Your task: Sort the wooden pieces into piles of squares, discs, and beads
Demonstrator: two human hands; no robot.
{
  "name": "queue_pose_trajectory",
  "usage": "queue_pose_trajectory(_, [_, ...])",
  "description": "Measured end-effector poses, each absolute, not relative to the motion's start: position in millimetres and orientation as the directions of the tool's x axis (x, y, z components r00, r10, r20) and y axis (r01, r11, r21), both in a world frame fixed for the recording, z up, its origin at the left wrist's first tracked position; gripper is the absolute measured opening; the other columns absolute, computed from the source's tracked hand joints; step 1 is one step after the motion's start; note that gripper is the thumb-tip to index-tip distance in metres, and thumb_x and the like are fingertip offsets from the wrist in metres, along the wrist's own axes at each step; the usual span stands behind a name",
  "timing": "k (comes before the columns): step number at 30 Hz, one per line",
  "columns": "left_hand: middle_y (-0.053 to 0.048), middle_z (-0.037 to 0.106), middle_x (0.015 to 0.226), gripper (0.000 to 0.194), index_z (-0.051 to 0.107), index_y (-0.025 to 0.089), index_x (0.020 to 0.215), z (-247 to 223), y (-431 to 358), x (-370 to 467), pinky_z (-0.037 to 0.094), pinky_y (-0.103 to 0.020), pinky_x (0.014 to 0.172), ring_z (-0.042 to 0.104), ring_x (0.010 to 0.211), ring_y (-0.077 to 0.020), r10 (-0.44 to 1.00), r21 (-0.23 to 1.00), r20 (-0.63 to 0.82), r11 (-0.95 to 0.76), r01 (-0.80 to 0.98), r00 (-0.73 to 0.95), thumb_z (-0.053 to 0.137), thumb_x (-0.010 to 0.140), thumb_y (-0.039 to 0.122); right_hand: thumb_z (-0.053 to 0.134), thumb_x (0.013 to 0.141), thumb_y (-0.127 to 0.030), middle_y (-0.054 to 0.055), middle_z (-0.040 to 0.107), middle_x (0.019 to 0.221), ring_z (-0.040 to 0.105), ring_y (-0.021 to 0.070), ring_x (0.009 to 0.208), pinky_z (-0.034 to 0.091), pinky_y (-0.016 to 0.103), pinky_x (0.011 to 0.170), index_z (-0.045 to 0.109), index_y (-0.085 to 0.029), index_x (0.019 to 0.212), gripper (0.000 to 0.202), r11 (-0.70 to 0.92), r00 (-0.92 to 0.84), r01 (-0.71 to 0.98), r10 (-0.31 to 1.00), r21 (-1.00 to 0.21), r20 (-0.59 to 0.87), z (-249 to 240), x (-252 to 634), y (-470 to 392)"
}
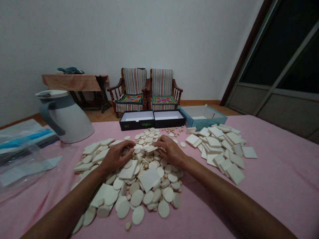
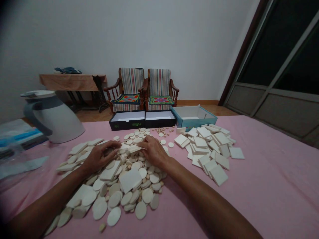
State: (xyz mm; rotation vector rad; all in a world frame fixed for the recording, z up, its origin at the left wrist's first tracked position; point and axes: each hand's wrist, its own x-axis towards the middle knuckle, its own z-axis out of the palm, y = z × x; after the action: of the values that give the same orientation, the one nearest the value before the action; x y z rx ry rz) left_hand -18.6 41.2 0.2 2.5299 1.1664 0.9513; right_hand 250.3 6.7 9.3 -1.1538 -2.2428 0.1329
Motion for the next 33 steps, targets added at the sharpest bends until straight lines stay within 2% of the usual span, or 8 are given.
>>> queue_pose_trajectory(7, [-0.003,0.073,0.09,0.027,0.065,0.02,0.099,-1.6,45.1,-20.6,0.051,-0.026,0.072,0.066,0.078,-0.0176,0.747,0.39,0.465,-0.655,0.648,0.475,0.053,0.088,0.041,0.055,0.083,-0.009,0.005,0.061,0.087,0.057,0.0166,0.081,0.045,0.027,0.072,0.068,-0.02,0.102,0.025,0.625,-0.369,0.664,0.751,-0.41,0.548,0.3,295.8,-15.5])
queue_pose_trajectory(12, [-0.003,0.073,0.089,0.028,0.066,0.02,0.097,0.0,44.0,-20.4,0.05,-0.026,0.07,0.066,0.076,-0.0174,0.747,0.381,0.48,-0.649,0.659,0.459,0.054,0.087,0.043,0.054,0.077,-0.023,0.002,0.063,0.071,0.055,0.0156,0.063,0.042,0.027,0.061,0.07,-0.016,0.085,0.02,0.206,0.202,0.785,0.806,-0.584,0.556,16.6,373.3,-2.4])
queue_pose_trajectory(16, [-0.003,0.072,0.089,0.027,0.067,0.02,0.097,-0.1,44.4,-20.3,0.05,-0.026,0.07,0.065,0.074,-0.0167,0.742,0.367,0.481,-0.655,0.661,0.468,0.053,0.087,0.041,0.054,0.072,-0.032,0.004,0.064,0.067,0.059,0.0201,0.065,0.046,0.03,0.063,0.071,-0.013,0.086,0.029,-0.063,0.602,0.676,0.622,-0.734,0.501,15.9,445.5,9.2])
queue_pose_trajectory(20, [-0.003,0.073,0.088,0.027,0.067,0.019,0.094,0.7,43.1,-18.3,0.05,-0.026,0.069,0.065,0.073,-0.0165,0.74,0.377,0.492,-0.655,0.655,0.458,0.053,0.087,0.04,0.059,0.066,-0.028,0.013,0.069,0.096,0.063,0.0265,0.09,0.049,0.04,0.083,0.068,-0.011,0.105,0.043,-0.163,0.767,0.603,0.39,-0.781,0.51,7.1,476.6,10.5])
queue_pose_trajectory(23, [-0.003,0.073,0.086,0.027,0.067,0.018,0.095,1.5,41.9,-16.6,0.05,-0.025,0.068,0.064,0.07,-0.0156,0.744,0.383,0.489,-0.652,0.654,0.456,0.052,0.087,0.04,0.057,0.07,-0.026,0.014,0.068,0.1,0.063,0.0251,0.086,0.049,0.042,0.084,0.069,-0.012,0.1,0.036,-0.125,0.658,0.718,0.444,-0.685,0.608,7.1,453.1,8.8])
queue_pose_trajectory(26, [-0.004,0.073,0.089,0.027,0.067,0.018,0.095,1.5,41.5,-16.0,0.05,-0.026,0.071,0.066,0.076,-0.0164,0.738,0.387,0.492,-0.661,0.643,0.462,0.052,0.087,0.039,0.051,0.079,-0.027,0.008,0.07,0.085,0.063,0.0187,0.068,0.052,0.035,0.071,0.071,-0.016,0.085,0.024,0.134,0.353,0.765,0.732,-0.63,0.583,7.7,395.4,9.1])
queue_pose_trajectory(29, [-0.004,0.073,0.087,0.026,0.067,0.018,0.094,1.0,41.3,-16.2,0.05,-0.026,0.07,0.066,0.076,-0.017,0.745,0.393,0.489,-0.653,0.647,0.454,0.053,0.087,0.039,0.052,0.081,-0.022,0.007,0.072,0.089,0.065,0.0187,0.079,0.051,0.031,0.069,0.072,-0.019,0.09,0.022,0.38,-0.04,0.708,0.863,-0.595,0.503,3.8,329.9,13.7])
queue_pose_trajectory(33, [-0.004,0.072,0.085,0.026,0.067,0.018,0.093,0.1,40.6,-16.4,0.049,-0.025,0.067,0.065,0.073,-0.0168,0.745,0.393,0.492,-0.652,0.649,0.45,0.053,0.086,0.038,0.058,0.079,-0.017,0.009,0.07,0.11,0.062,0.0224,0.102,0.047,0.036,0.088,0.069,-0.019,0.107,0.03,0.512,-0.344,0.691,0.854,-0.51,0.391,-2.9,269.4,27.3])
